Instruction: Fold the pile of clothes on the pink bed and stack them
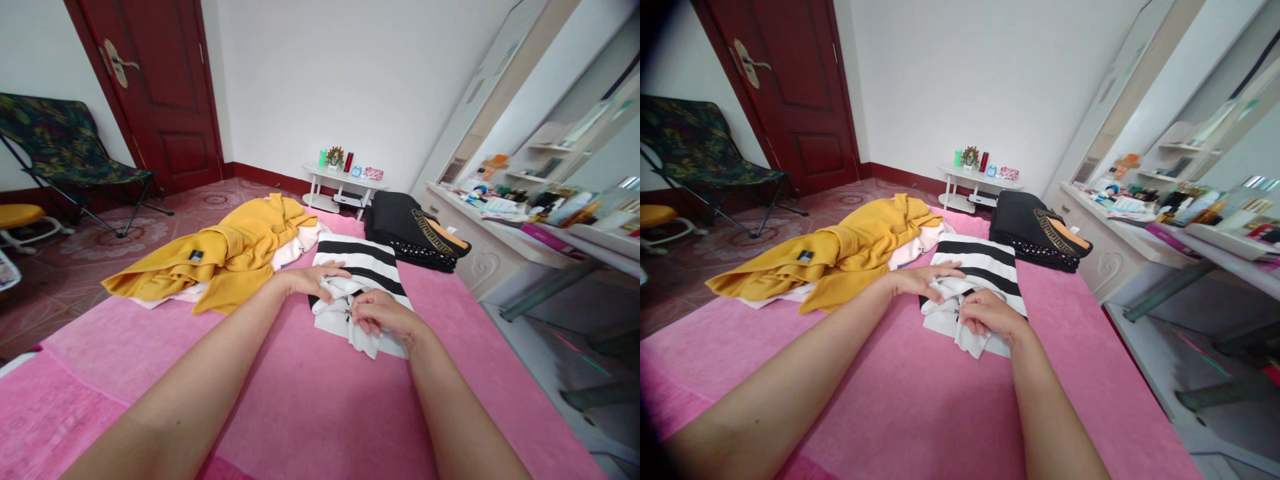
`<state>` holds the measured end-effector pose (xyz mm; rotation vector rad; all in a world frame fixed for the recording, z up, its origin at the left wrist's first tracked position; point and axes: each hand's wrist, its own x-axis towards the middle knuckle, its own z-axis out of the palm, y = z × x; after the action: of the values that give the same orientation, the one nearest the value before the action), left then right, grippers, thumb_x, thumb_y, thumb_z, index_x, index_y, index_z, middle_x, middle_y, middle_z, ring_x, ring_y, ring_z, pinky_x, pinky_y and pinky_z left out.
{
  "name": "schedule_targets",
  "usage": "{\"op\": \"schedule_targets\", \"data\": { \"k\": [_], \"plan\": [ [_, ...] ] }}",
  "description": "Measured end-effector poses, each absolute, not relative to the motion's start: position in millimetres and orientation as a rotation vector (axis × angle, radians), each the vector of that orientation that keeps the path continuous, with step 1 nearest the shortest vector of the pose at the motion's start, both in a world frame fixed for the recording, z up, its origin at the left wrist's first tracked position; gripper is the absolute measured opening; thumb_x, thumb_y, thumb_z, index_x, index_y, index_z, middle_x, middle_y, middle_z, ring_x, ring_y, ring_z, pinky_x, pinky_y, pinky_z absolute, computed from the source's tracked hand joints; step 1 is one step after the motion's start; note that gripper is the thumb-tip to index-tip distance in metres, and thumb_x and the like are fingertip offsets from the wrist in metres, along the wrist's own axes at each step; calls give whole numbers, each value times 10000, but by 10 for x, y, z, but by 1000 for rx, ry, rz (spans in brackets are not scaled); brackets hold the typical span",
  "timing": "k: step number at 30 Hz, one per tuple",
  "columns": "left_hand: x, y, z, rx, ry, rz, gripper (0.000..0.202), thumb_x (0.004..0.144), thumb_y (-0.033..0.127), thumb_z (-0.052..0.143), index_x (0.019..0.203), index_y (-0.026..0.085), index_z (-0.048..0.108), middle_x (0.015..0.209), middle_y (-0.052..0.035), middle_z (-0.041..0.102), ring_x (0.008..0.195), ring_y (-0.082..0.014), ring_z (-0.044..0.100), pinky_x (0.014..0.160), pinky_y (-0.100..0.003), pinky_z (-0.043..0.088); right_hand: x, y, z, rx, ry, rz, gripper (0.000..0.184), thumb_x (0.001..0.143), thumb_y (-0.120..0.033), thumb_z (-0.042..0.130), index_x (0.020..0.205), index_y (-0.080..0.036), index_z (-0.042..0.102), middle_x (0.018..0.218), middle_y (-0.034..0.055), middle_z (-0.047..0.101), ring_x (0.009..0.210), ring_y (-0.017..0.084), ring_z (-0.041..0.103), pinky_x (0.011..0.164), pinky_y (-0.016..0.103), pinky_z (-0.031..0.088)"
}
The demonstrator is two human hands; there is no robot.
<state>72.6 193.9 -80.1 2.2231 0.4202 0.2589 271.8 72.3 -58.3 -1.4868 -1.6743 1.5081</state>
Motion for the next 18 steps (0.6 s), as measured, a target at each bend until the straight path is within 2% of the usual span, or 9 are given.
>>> {"op": "schedule_targets", "data": {
  "k": [18],
  "plan": [
    [721,1926,-785,2189,420,262,781,664,359,738,1375,287,424,1560,-34,104,1429,-261,58,1145,-407,66,2751,729,-594,-1466,-1731,1525,134,697,-223,551,637,-143,639,432,-38,546,329,41,377,348,155,275]
  ]
}}
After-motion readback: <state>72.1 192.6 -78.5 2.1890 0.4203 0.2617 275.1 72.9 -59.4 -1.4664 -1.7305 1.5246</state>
